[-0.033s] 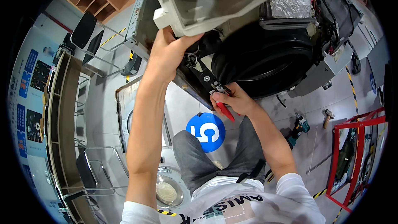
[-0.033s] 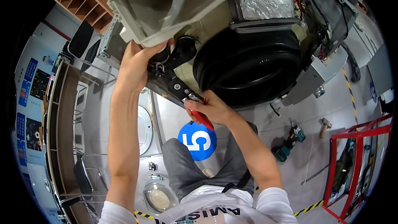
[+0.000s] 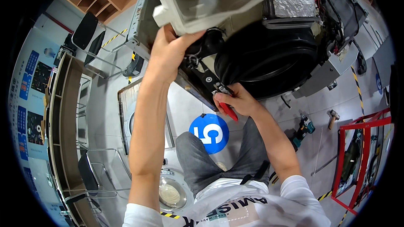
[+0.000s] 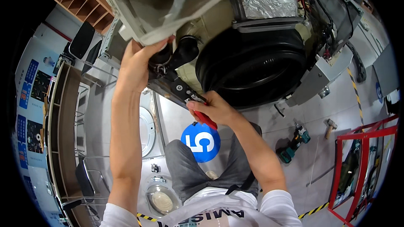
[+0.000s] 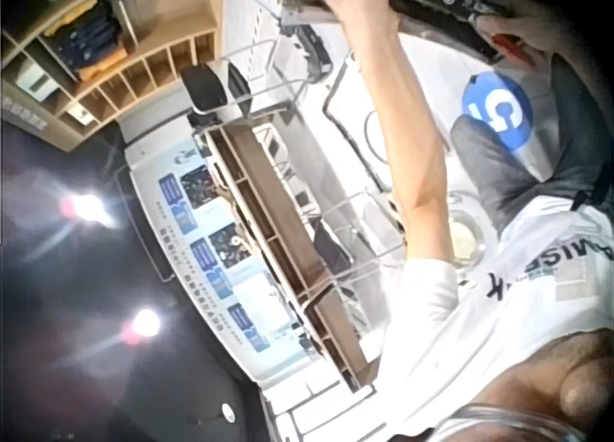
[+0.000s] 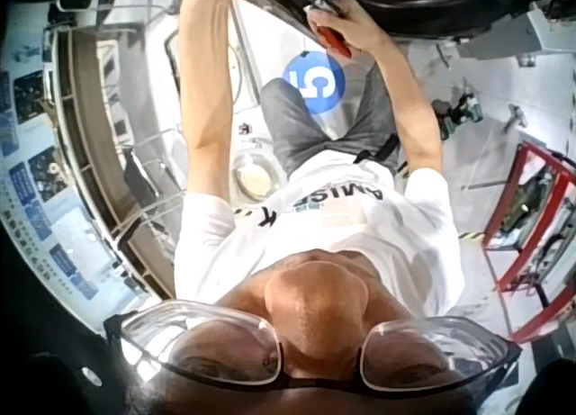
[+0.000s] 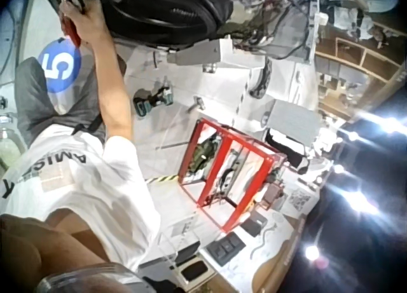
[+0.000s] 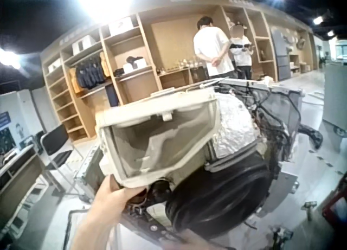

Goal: The person uses pliers and wire cutters to detach internal components and cut a zip tie inside a washing machine.

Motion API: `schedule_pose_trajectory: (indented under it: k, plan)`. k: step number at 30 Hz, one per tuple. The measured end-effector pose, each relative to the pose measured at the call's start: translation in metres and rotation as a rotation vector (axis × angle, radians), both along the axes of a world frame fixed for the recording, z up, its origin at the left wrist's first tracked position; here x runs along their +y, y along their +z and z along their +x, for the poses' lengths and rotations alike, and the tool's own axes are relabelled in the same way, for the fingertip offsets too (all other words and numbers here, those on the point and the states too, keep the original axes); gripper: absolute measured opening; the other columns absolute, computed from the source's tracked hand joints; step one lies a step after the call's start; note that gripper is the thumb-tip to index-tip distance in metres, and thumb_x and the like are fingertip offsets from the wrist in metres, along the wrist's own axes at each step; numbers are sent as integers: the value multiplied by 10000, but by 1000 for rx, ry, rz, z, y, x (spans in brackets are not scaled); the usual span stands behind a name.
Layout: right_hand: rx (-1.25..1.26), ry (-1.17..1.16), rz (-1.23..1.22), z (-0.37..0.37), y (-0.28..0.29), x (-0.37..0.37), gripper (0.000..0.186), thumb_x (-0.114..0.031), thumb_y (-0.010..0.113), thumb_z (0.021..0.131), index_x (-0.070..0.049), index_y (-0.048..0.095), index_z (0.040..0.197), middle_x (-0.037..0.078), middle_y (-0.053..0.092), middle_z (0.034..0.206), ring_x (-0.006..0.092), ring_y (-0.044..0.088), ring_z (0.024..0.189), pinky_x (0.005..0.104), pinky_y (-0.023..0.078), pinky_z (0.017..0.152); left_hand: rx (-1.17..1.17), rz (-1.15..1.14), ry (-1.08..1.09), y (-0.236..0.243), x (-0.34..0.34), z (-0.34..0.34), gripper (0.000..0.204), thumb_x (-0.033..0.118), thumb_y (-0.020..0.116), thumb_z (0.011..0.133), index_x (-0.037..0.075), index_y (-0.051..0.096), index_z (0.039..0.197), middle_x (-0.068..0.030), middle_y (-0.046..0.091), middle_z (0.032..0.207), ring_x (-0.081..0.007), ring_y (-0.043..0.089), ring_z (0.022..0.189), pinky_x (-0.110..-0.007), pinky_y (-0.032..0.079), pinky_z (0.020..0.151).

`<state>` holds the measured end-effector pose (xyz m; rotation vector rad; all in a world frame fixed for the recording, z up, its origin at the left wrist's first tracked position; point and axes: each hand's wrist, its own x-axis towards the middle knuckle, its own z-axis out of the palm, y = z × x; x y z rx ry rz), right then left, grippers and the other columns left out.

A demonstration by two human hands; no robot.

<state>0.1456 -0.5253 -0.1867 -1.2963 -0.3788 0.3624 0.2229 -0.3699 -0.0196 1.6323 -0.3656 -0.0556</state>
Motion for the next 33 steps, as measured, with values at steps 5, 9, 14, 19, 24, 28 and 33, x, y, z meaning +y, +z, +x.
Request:
schedule_pose_trajectory:
  k: [5, 9, 14, 19, 24, 28, 33]
  plan:
    - [26, -44, -60, -1, -3, 9, 384, -333, 646, 966, -13, 661, 754, 39, 635, 651, 94, 605, 617, 255, 492, 610, -219, 23, -41, 38, 3, 5, 323, 302, 715, 906, 64, 667, 1119, -76, 712, 1008, -183, 659, 999, -346, 420, 906]
    - [7, 34, -125, 12, 7, 1, 352, -311, 649, 966, 0, 676, 803, 55, 661, 694, 100, 633, 665, 263, 514, 645, -210, 13, -36, 44, 0, 4, 288, 287, 709, 914, 76, 651, 1102, -52, 697, 956, -176, 656, 953, -333, 420, 882]
    - [62, 165, -122, 17, 19, -4, 276, -245, 632, 990, 28, 670, 995, 99, 717, 870, 141, 681, 815, 278, 546, 764, -144, -44, -61, 44, -3, 4, 214, 249, 683, 932, 82, 639, 1058, -16, 642, 852, -173, 637, 894, -330, 418, 863]
    - [-70, 14, -162, 18, 25, -1, 364, -290, 661, 968, 53, 686, 1088, 109, 745, 972, 121, 675, 917, 273, 526, 821, -99, -88, -62, 50, -1, 5, 184, 223, 671, 939, 68, 646, 1036, -25, 637, 856, -170, 621, 872, -334, 443, 849]
    - [-260, 20, -310, 6, 34, -16, 355, -299, 647, 976, 15, 708, 1130, 103, 757, 999, 109, 672, 864, 275, 514, 802, -76, -110, -60, 53, 0, 7, 205, 214, 668, 942, 47, 631, 1055, -38, 630, 846, -180, 639, 866, -341, 476, 841]
    - [-343, 11, -320, -16, 33, -21, 337, -278, 663, 955, -12, 715, 1155, 127, 754, 939, 161, 689, 786, 285, 522, 760, -28, -193, -102, 54, 0, 7, 205, 181, 660, 945, 24, 620, 1070, -54, 637, 863, -196, 659, 858, -362, 510, 856]
    - [-163, -99, -203, -46, 35, -44, 273, -78, 678, 909, 59, 656, 1144, 166, 727, 1040, 203, 688, 966, 316, 521, 869, 63, -315, -156, 47, -2, -2, 269, 147, 626, 961, -45, 604, 1148, -116, 660, 1050, -226, 646, 991, -390, 497, 957]
